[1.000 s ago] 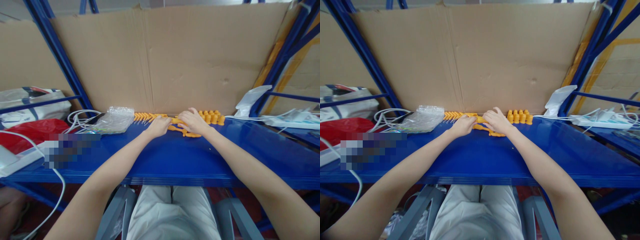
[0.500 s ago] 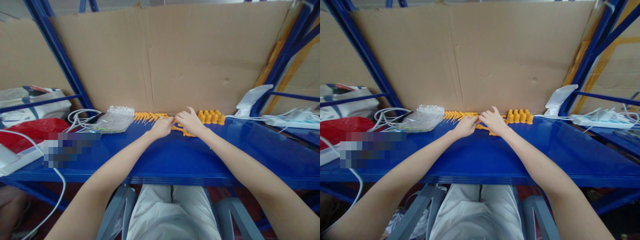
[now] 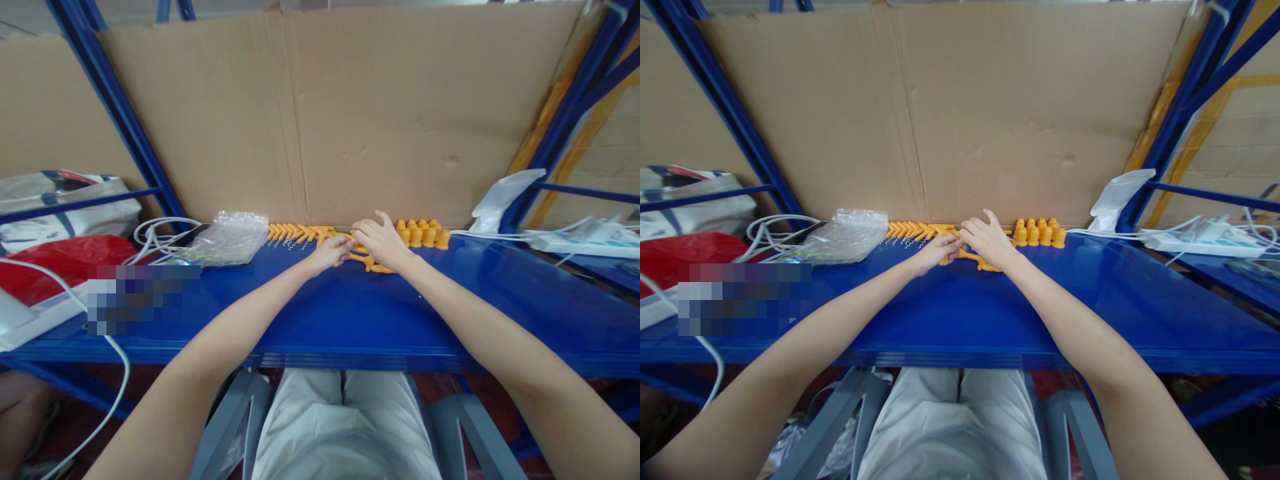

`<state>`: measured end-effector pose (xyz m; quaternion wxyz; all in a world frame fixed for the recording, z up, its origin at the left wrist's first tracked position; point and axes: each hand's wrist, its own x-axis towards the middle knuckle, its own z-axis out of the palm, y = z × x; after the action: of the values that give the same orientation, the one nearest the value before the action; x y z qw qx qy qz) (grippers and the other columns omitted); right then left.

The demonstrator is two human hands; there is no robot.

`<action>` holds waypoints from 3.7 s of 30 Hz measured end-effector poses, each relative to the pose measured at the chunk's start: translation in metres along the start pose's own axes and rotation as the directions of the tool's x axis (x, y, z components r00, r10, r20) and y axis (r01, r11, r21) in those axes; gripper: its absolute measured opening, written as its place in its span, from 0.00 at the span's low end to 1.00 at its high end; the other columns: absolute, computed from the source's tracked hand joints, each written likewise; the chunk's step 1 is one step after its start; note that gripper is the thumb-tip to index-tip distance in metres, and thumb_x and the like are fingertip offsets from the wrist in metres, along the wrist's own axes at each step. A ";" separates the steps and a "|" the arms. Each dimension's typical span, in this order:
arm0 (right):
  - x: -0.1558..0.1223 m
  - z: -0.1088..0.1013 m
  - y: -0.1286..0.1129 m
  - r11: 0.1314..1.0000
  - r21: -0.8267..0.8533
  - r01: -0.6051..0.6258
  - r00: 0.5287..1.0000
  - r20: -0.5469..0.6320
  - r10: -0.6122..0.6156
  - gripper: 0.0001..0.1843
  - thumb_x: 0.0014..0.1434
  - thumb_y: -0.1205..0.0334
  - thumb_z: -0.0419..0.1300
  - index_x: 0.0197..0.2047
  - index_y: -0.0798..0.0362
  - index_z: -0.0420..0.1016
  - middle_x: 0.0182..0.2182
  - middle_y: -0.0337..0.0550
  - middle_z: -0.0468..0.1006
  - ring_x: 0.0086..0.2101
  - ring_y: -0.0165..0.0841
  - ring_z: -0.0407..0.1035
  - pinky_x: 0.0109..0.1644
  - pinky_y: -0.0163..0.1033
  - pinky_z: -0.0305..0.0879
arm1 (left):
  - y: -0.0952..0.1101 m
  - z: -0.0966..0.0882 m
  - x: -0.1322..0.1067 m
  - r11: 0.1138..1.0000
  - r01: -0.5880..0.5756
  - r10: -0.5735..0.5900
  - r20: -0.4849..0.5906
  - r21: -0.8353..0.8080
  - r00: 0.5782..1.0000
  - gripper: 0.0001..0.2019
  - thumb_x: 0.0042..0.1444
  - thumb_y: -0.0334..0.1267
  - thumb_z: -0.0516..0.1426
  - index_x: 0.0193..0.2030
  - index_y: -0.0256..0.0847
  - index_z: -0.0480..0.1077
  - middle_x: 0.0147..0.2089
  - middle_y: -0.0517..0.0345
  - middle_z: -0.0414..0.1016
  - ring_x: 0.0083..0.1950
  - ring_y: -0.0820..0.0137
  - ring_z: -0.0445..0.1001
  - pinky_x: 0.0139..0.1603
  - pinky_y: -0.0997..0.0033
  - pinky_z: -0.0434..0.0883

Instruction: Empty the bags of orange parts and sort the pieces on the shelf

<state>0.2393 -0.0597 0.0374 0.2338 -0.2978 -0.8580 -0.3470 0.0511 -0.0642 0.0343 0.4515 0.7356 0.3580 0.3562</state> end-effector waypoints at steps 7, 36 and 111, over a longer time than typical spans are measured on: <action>-0.001 0.000 0.000 0.999 -0.034 0.023 0.999 -0.034 -0.024 0.15 0.67 0.73 0.46 0.46 0.52 0.73 0.52 0.52 0.79 0.52 0.41 0.69 0.66 0.60 0.52 | 0.008 -0.004 -0.005 0.940 0.154 -0.114 0.146 -0.305 0.983 0.12 0.65 0.38 0.59 0.31 0.36 0.69 0.21 0.67 0.55 0.21 0.80 0.54 0.19 0.82 0.54; -0.008 0.002 0.013 0.994 -0.072 -0.082 0.996 0.041 0.085 0.16 0.65 0.74 0.44 0.46 0.54 0.70 0.43 0.50 0.79 0.47 0.40 0.67 0.65 0.55 0.48 | 0.004 -0.010 -0.006 0.978 0.170 -0.169 0.020 -0.117 0.985 0.14 0.65 0.37 0.59 0.27 0.35 0.68 0.18 0.68 0.59 0.17 0.83 0.55 0.15 0.84 0.51; -0.025 -0.046 0.063 0.533 -0.280 -0.799 0.247 0.654 0.715 0.13 0.54 0.74 0.57 0.35 0.55 0.83 0.31 0.50 0.84 0.35 0.37 0.80 0.42 0.37 0.70 | 0.015 -0.063 0.031 0.726 -0.020 0.318 -0.310 0.688 0.896 0.06 0.58 0.32 0.60 0.38 0.38 0.80 0.32 0.57 0.75 0.36 0.69 0.71 0.39 0.73 0.64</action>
<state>0.3082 -0.0655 0.0807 0.0397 -0.7664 -0.6412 -0.0005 0.0162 -0.0172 0.0757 0.0374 0.7871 0.4768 0.3894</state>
